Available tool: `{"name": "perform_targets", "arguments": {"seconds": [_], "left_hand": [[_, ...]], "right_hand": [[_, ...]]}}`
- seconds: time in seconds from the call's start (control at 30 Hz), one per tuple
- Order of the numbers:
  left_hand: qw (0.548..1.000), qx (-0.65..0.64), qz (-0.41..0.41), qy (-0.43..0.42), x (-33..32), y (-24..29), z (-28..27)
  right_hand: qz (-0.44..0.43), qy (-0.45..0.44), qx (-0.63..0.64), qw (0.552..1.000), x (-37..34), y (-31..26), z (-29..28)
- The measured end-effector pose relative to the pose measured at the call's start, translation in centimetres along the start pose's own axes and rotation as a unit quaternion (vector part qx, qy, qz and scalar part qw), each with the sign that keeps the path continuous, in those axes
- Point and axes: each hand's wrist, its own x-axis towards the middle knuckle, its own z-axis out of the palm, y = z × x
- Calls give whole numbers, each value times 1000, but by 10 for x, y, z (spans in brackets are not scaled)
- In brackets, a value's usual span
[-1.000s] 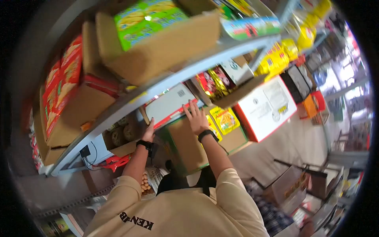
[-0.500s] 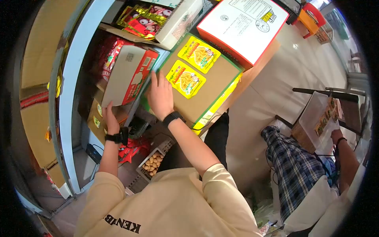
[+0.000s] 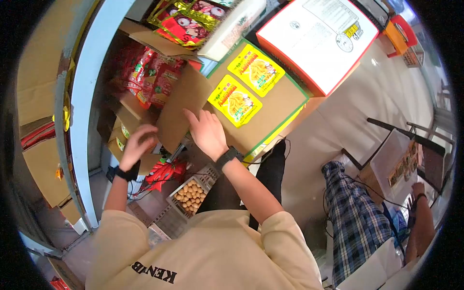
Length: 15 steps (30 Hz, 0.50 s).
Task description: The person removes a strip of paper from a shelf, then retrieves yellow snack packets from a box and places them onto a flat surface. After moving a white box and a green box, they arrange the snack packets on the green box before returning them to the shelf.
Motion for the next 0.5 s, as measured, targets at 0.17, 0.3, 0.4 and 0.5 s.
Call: {"name": "perform_targets", "arguments": {"seconds": [0.17,0.3,0.4,0.5], "left_hand": [[988,-43,-76,130,89,-71,-12],[952,192,23,237,147,-106,-3],[947,192,-51,252,166,-99,2],[954,181,-59,232,170,-96,-6]], "right_hand": [[-13,28,5,1000,5,-9,6],[-2,9,-1,1000,4,-11,7],[6,1,-3,1000,6,-13,5],[12,10,4,1000,5,-17,9]]}}
